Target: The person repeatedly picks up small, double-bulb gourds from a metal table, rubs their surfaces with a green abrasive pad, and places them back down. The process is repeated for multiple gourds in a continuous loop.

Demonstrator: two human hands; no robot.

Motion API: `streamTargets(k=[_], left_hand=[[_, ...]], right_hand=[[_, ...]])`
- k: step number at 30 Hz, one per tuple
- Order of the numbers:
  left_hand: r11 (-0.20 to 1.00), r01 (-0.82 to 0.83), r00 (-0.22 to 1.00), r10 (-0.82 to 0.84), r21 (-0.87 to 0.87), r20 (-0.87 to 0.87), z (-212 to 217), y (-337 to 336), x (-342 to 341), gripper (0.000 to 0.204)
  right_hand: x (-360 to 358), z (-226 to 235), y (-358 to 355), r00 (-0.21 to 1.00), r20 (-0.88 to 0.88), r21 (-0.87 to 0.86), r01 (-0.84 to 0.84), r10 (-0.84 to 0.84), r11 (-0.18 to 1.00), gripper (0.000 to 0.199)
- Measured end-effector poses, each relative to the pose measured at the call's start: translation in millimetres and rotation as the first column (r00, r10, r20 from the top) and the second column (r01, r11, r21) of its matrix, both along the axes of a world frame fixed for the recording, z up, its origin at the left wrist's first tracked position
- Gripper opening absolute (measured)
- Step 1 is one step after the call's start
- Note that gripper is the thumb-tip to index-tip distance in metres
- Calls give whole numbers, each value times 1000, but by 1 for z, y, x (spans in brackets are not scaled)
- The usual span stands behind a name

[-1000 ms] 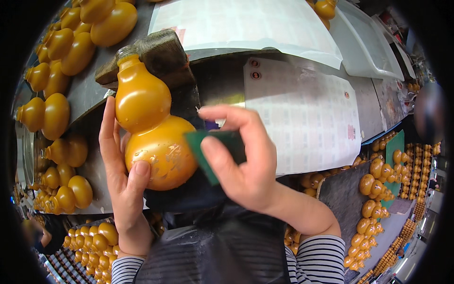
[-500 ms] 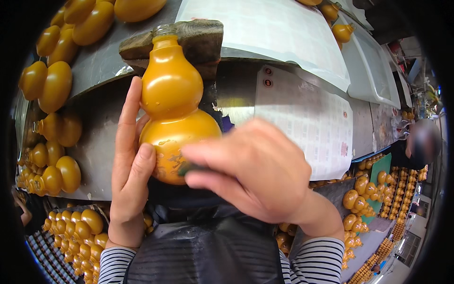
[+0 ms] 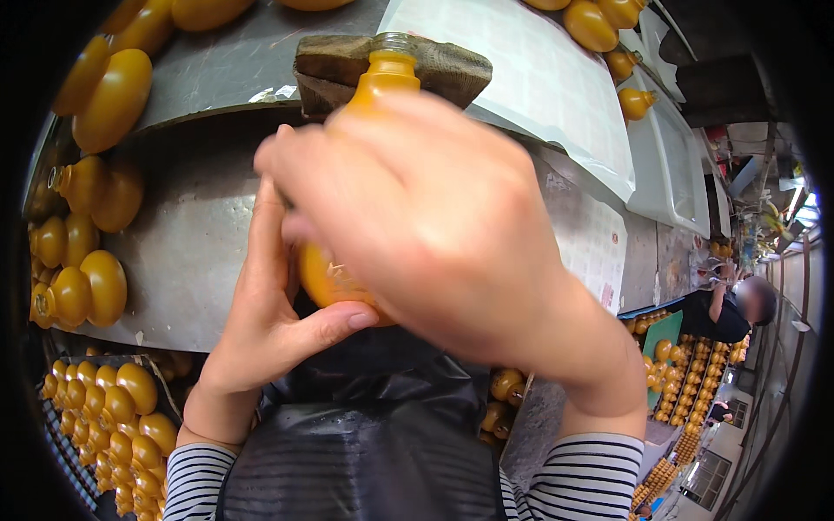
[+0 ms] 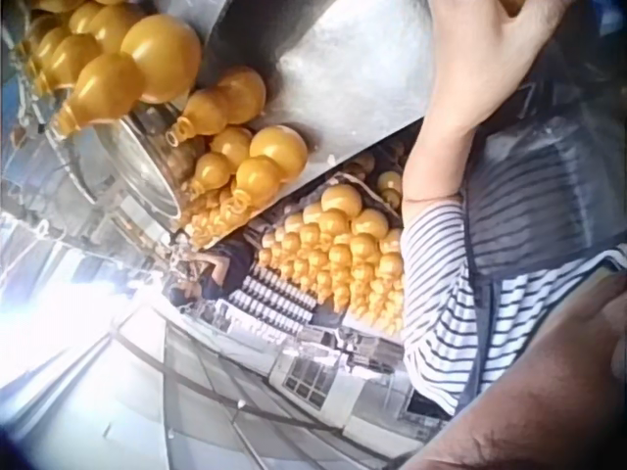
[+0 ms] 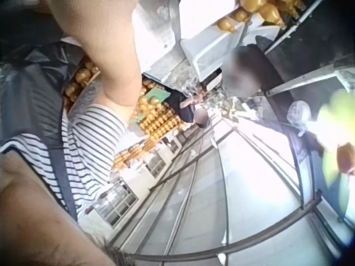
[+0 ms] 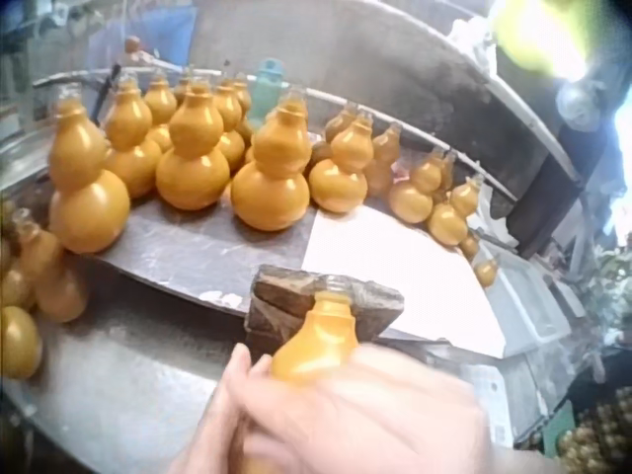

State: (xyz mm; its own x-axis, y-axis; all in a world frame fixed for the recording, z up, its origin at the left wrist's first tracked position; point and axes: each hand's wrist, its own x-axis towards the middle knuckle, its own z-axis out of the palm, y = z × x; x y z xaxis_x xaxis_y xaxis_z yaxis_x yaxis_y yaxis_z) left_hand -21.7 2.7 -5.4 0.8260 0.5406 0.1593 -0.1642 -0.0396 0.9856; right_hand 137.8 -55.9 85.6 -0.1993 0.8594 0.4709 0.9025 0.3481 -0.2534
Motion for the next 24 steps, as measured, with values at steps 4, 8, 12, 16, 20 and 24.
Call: streamTargets(k=[4, 8, 12, 16, 20, 24], left_hand=[[999, -1, 1000, 1, 46, 7, 4, 4, -2, 118], [995, 51, 995, -42, -88, 92, -6, 8, 0, 110], [988, 86, 991, -72, -129, 109, -3, 12, -6, 89], [995, 67, 989, -56, -79, 135, -5, 9, -1, 90], [999, 31, 994, -27, -40, 108, -5, 10, -6, 91], [997, 61, 994, -64, 45, 83, -4, 8, -1, 93]], right_hand=[[-7, 16, -3, 999, -36, -130, 12, -16, 991, 37], [-1, -3, -12, 991, 46, 5, 124, -124, 992, 38], [-22, -17, -58, 982, 176, 97, 50, -67, 994, 30], [-50, -62, -86, 980, 197, 214, -64, 21, 975, 20], [-46, -47, -82, 982, 177, 299, 15, -71, 954, 19], [-48, -74, -85, 984, 176, 320, -46, -12, 946, 17]])
